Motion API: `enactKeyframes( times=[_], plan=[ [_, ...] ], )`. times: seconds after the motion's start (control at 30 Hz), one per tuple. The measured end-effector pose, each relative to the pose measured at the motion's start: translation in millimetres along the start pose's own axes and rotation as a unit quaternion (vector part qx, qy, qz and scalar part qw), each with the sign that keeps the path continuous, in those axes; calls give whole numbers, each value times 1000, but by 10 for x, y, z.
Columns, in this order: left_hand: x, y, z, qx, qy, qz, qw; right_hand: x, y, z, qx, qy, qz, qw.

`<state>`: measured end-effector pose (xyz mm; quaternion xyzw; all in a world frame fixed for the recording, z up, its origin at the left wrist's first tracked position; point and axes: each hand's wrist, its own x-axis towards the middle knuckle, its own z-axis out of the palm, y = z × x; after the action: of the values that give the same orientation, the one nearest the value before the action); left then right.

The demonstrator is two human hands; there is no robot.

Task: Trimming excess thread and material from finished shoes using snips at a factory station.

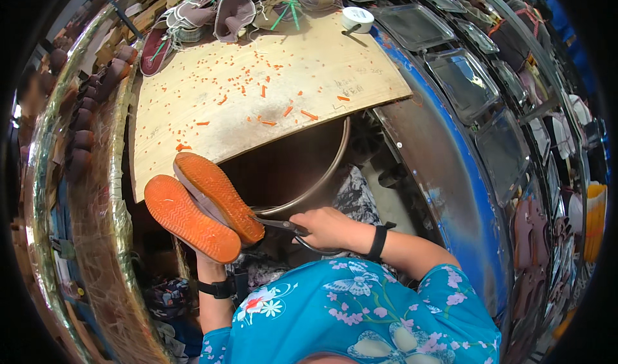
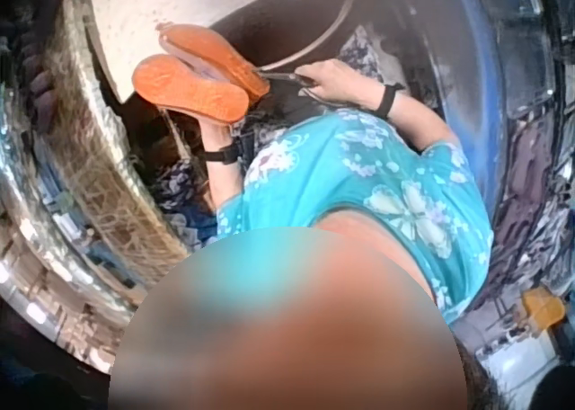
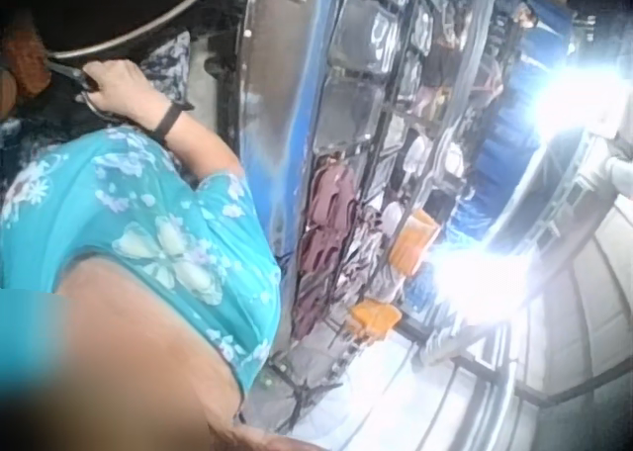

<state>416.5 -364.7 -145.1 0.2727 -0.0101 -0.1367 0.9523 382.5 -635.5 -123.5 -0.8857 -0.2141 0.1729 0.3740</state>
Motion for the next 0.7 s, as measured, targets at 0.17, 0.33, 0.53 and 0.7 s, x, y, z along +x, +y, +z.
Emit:
enactKeyframes(
  times=[0.17, 0.33, 0.53, 0.7],
  plan=[
    [19, -42, -85, 23, 52, 1, 998, 36, -84, -203, -14, -11, 55, 998],
    [-91, -74, -175, 31, 83, -18, 996, 96, -216, -341, -43, 13, -19, 999],
    [-123, -69, -278, 49, 105, -39, 993, 168, -413, -368, -64, 13, -99, 993],
    [-97, -35, -346, 67, 113, -46, 990, 203, -332, -238, -98, 42, -136, 985]
  ],
)
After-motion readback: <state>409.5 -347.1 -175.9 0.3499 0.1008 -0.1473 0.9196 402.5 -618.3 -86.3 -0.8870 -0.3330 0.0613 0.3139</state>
